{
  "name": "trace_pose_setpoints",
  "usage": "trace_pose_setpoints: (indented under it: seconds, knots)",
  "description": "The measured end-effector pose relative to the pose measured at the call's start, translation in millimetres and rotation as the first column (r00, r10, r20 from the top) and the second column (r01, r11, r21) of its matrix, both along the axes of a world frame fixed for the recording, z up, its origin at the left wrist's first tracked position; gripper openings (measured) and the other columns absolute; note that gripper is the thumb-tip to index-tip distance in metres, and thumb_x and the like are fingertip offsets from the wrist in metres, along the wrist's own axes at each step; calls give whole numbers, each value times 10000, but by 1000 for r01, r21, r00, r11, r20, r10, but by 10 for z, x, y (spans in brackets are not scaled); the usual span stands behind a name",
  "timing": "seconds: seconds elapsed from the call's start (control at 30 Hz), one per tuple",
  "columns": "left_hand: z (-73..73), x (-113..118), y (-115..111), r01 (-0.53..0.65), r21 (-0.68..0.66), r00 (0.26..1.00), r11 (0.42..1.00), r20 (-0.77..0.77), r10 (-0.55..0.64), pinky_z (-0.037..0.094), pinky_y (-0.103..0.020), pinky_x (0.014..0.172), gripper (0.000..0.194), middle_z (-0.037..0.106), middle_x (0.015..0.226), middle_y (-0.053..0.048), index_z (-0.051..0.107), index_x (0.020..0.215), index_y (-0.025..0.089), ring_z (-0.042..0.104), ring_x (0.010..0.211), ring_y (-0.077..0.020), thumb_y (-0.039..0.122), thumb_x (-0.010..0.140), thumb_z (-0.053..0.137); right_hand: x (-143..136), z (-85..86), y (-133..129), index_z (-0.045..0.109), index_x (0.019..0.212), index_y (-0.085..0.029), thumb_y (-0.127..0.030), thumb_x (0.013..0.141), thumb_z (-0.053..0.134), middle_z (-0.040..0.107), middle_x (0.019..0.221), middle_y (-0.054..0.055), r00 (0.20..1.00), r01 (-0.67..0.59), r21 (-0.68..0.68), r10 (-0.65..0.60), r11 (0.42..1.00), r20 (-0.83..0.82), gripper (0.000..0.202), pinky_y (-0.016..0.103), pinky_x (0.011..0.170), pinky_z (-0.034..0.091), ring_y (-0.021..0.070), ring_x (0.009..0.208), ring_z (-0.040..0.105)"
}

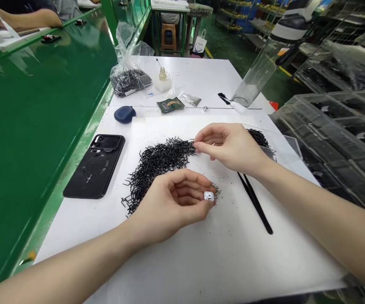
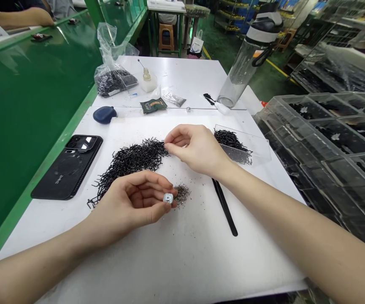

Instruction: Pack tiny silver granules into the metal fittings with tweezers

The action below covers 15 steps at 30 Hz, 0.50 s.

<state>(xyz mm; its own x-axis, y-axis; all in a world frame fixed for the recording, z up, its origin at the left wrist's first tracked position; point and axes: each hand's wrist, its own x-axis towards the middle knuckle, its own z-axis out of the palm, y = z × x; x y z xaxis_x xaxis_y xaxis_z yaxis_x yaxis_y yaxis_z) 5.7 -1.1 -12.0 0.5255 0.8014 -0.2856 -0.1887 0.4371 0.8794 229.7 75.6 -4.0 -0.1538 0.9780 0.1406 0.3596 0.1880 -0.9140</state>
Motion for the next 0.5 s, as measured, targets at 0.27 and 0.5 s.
trace_pose_setpoints:
  seconds: [0.27, 0.5]
  knots:
    - [62, 26, 16, 1, -41, 1000, 999, -11, -1, 696, -157, 816, 371, 919, 948, 11, 891, 920, 201, 817, 832, -97, -52, 684, 1023, -8, 7, 15, 933, 1077, -261, -210, 843, 931, 869, 801, 27, 999, -11, -40, 9, 999, -51, 239, 316, 566, 643, 253, 786, 866]
    - [95, 46, 8, -9, -72, 1000, 997, -13, 8, 684, -160, 813, 403, 910, 931, 18, 883, 910, 199, 791, 815, -92, -80, 652, 1018, -38, 20, 37, 933, 953, -269, -205, 888, 979, 950, 997, 80, 998, -7, -79, 3, 997, -56, 102, 355, 625, 751, 324, 964, 938]
